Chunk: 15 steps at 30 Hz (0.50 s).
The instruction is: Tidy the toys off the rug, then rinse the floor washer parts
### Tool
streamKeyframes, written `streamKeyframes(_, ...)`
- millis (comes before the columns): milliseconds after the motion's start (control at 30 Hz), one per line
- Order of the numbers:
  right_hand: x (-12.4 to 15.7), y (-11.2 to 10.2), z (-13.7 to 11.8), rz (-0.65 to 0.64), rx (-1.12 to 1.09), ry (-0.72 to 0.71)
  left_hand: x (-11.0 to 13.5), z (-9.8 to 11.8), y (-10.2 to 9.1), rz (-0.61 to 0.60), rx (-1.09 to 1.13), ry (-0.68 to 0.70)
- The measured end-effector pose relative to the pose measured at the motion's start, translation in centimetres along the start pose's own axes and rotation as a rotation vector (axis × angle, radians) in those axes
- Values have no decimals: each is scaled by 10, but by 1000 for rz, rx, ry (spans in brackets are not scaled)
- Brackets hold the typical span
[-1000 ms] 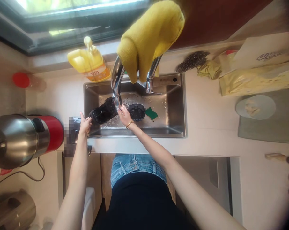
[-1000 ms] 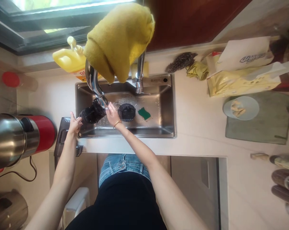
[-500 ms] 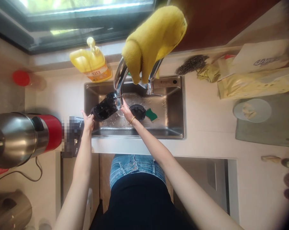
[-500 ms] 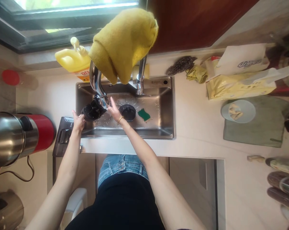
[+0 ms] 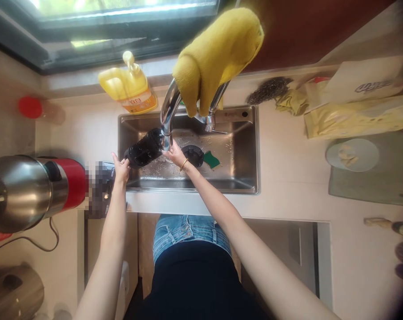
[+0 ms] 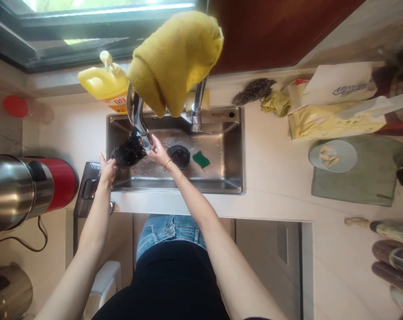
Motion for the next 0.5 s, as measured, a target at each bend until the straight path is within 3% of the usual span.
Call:
streamKeyframes(333,10,-6,-8,-3,-155,44,-1,2,3,-18,-13,35)
streamKeyframes(500,11,-5,-15,-3,-351,94,1,9,2,-14,-12,64)
Point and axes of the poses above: each hand's wrist, its own x-axis away from the middle knuckle, its own y-axis out of the palm, z = x × y, the point moved 9 cm from there along -x, towards the middle knuckle, and after that the axes turned 4 degrees about x, right-handed, at the moved point
